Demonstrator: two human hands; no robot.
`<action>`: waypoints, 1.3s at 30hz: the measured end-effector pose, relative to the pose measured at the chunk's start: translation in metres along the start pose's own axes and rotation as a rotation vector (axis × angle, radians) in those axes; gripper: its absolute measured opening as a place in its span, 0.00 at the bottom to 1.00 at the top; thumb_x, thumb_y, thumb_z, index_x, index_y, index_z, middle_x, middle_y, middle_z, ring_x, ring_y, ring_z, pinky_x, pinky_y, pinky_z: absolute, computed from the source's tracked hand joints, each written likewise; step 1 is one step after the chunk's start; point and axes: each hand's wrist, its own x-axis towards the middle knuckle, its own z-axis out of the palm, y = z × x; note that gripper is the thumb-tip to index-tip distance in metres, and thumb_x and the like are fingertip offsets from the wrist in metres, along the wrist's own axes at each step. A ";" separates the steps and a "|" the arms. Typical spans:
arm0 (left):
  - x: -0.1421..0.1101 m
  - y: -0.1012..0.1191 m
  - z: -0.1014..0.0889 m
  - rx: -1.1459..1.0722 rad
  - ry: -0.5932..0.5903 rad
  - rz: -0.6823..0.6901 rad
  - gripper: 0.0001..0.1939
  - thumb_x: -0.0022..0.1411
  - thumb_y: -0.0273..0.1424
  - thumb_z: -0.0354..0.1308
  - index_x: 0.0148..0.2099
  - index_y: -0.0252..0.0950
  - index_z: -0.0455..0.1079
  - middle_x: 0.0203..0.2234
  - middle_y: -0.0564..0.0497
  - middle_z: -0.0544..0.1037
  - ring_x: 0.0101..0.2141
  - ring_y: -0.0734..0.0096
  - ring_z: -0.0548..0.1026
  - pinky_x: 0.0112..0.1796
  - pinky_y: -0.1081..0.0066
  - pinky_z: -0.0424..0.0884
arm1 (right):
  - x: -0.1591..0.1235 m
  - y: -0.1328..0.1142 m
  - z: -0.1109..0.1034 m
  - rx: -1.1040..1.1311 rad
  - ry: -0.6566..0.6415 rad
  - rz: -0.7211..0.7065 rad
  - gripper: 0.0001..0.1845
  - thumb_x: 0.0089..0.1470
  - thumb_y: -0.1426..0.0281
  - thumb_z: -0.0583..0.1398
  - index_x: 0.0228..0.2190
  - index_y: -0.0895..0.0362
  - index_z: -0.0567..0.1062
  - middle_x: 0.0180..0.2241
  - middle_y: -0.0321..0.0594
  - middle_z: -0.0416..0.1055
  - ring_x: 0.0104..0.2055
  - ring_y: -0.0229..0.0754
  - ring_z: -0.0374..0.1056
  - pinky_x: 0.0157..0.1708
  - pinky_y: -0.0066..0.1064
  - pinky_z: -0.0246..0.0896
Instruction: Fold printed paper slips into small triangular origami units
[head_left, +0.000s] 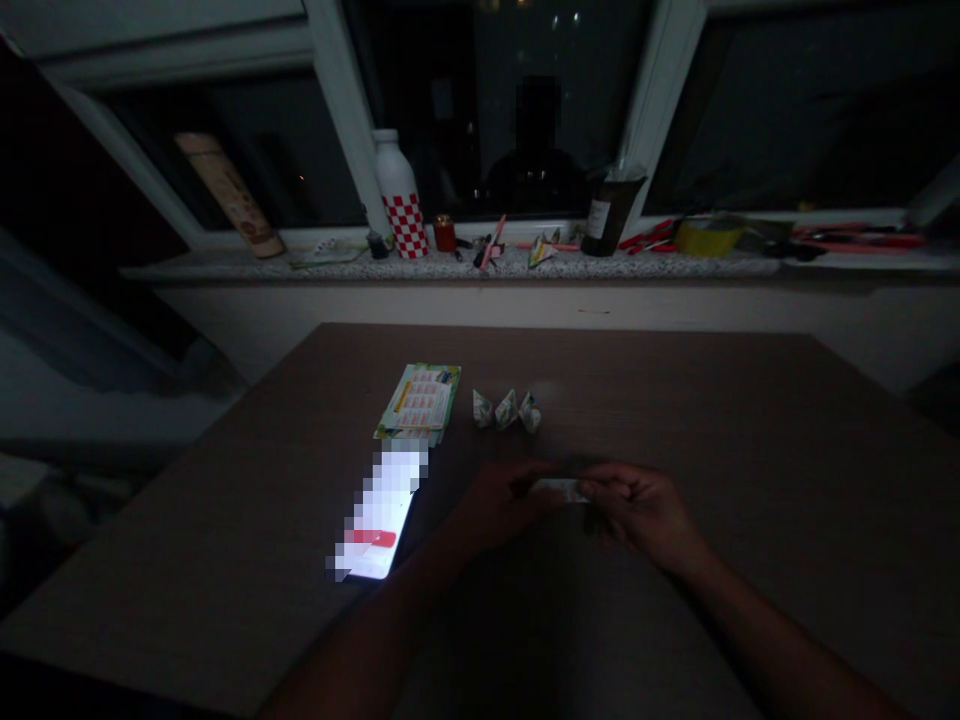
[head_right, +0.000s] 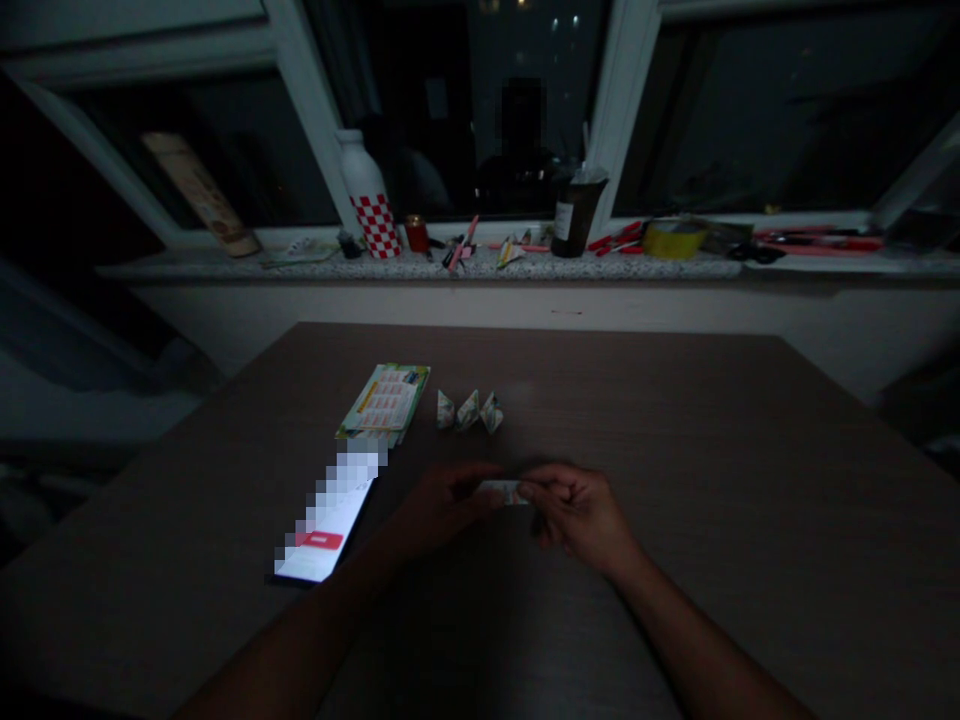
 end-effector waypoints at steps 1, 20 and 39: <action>0.000 0.001 0.001 0.004 0.008 0.009 0.15 0.59 0.35 0.58 0.48 0.38 0.73 0.39 0.49 0.79 0.38 0.67 0.75 0.38 0.72 0.67 | 0.001 0.000 0.000 0.030 0.004 0.001 0.20 0.46 0.55 0.64 0.32 0.61 0.75 0.08 0.28 0.62 0.08 0.29 0.53 0.09 0.21 0.47; -0.001 -0.008 0.017 0.000 0.062 -0.044 0.16 0.64 0.39 0.50 0.48 0.34 0.68 0.34 0.48 0.78 0.34 0.68 0.75 0.35 0.71 0.67 | 0.006 0.012 0.017 -0.112 -0.012 -0.201 0.14 0.54 0.60 0.58 0.26 0.58 0.72 0.18 0.32 0.64 0.21 0.33 0.60 0.21 0.24 0.54; 0.005 -0.004 0.027 0.192 0.289 -0.177 0.09 0.55 0.33 0.54 0.26 0.35 0.70 0.18 0.53 0.70 0.22 0.70 0.67 0.26 0.72 0.55 | 0.008 0.012 0.024 -0.544 0.197 -0.397 0.08 0.52 0.68 0.59 0.26 0.56 0.78 0.22 0.37 0.75 0.22 0.40 0.69 0.25 0.28 0.62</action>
